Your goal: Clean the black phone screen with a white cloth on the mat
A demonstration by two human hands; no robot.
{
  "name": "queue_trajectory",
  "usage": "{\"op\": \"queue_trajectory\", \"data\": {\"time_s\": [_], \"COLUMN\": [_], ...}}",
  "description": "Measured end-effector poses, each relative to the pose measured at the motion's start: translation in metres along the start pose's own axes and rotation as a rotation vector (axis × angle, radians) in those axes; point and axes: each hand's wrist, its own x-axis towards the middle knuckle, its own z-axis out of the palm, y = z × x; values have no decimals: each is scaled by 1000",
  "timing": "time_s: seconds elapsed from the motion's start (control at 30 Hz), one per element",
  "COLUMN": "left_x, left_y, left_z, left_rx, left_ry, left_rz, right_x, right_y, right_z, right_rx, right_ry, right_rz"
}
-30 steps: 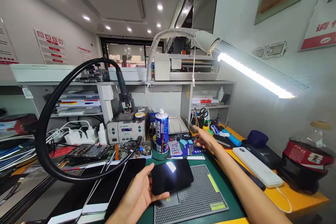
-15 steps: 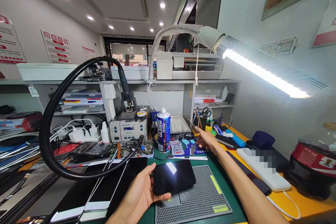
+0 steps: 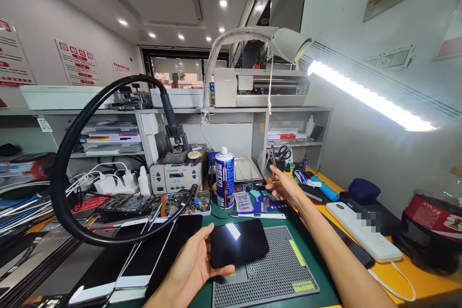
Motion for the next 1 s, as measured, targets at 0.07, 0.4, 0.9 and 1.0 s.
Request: {"op": "queue_trajectory", "data": {"time_s": [0.07,0.4,0.9,1.0], "left_x": [1,1,1,1], "left_y": [0,1,-1,1], "left_z": [-1,3,1,2], "left_rx": [0,0,12,19], "left_ry": [4,30,13,3], "left_rz": [-1,-8,3,-3], "right_x": [-1,0,20,19], "right_y": [-1,2,17,18], "right_z": [3,8,18,20], "right_rx": [48,410,748,757], "right_ry": [-37,-353,-469,-461], "right_rz": [17,176,347,362]}}
